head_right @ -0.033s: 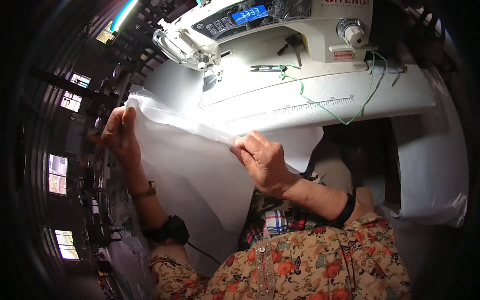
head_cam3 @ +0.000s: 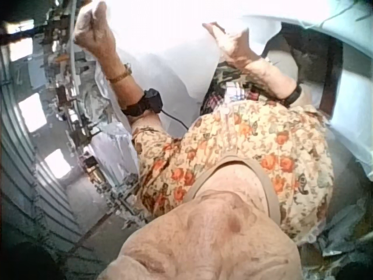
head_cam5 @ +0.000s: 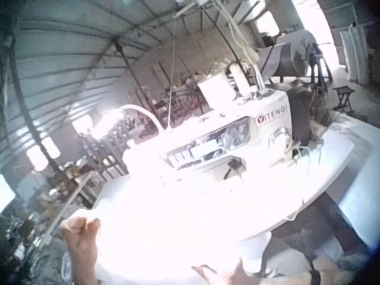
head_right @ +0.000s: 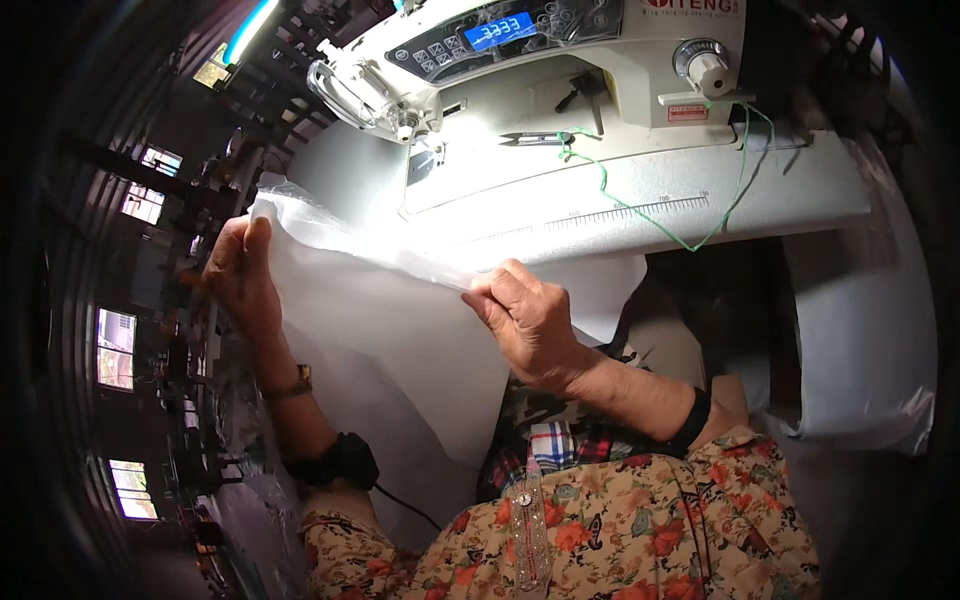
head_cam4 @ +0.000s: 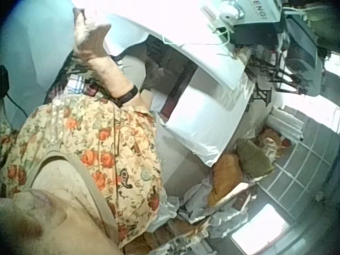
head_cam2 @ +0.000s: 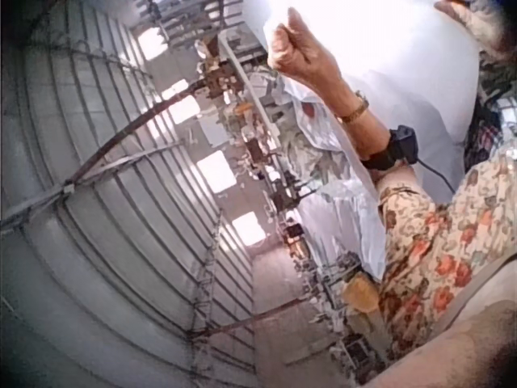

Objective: The person folds the edges of a large white plastic sheet and feeds it through a sewing machine. They repeatedly reposition the material, smoothing the fabric and using small shears to trim the thread between stitching sections.

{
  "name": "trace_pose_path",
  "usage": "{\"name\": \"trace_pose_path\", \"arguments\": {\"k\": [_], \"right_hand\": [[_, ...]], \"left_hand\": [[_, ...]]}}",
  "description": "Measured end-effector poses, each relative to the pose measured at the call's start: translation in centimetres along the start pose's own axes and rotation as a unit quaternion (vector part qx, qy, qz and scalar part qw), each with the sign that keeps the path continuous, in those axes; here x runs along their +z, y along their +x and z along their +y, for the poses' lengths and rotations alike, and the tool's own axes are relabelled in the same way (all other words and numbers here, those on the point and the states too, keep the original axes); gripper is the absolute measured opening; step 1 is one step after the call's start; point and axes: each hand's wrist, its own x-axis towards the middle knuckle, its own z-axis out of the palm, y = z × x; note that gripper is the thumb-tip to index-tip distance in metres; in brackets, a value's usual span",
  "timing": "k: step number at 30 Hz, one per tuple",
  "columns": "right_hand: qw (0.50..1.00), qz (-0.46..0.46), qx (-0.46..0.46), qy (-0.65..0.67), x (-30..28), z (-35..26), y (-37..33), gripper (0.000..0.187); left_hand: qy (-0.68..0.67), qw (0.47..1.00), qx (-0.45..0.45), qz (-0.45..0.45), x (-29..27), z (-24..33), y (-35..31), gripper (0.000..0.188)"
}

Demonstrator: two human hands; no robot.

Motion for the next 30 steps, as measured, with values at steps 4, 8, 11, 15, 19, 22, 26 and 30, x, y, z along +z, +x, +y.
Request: {"name": "trace_pose_path", "arguments": {"k": [4, 8, 11, 15, 19, 22, 26, 30], "right_hand": [[0.999, 0.028, -0.027, -0.011, -0.3, 0.8, 0.1, 0.006], [0.993, 0.075, -0.077, -0.04, -0.6, 0.7, 1.6, 0.012], [0.998, 0.01, 0.043, 0.05, -1.3, 0.4, 1.3, 0.014], [0.963, -0.051, 0.158, 0.211, -1.8, -1.3, 0.6, 0.029], [0.927, -0.202, 0.176, 0.262, -4.3, -4.2, 0.4, 0.025], [0.886, -0.338, 0.171, 0.268, -7.6, -6.2, 0.3, 0.012], [0.789, -0.296, 0.406, 0.353, -8.9, -1.0, -5.0, 0.012], [0.792, -0.211, 0.479, 0.315, -8.5, 4.4, -10.7, 0.014]], "left_hand": [[0.013, 1.0, -0.012, 0.012, -0.3, 1.3, 0.3, 0.016], [0.012, 1.0, 0.0, 0.009, -0.6, 3.5, 0.4, 0.016], [0.019, 0.998, 0.052, -0.01, -1.3, 4.5, 1.0, 0.016], [0.052, 0.995, 0.073, -0.038, -2.1, 7.1, 3.0, 0.015], [-0.001, 0.995, 0.075, -0.066, -1.1, 7.8, 5.8, 0.014], [0.042, 0.983, 0.047, -0.17, 1.2, 6.6, 4.9, 0.016], [-0.265, 0.915, -0.218, -0.211, 7.9, 2.7, -3.0, 0.02], [-0.227, 0.885, -0.274, -0.301, 14.3, -0.1, -10.4, 0.029]]}}
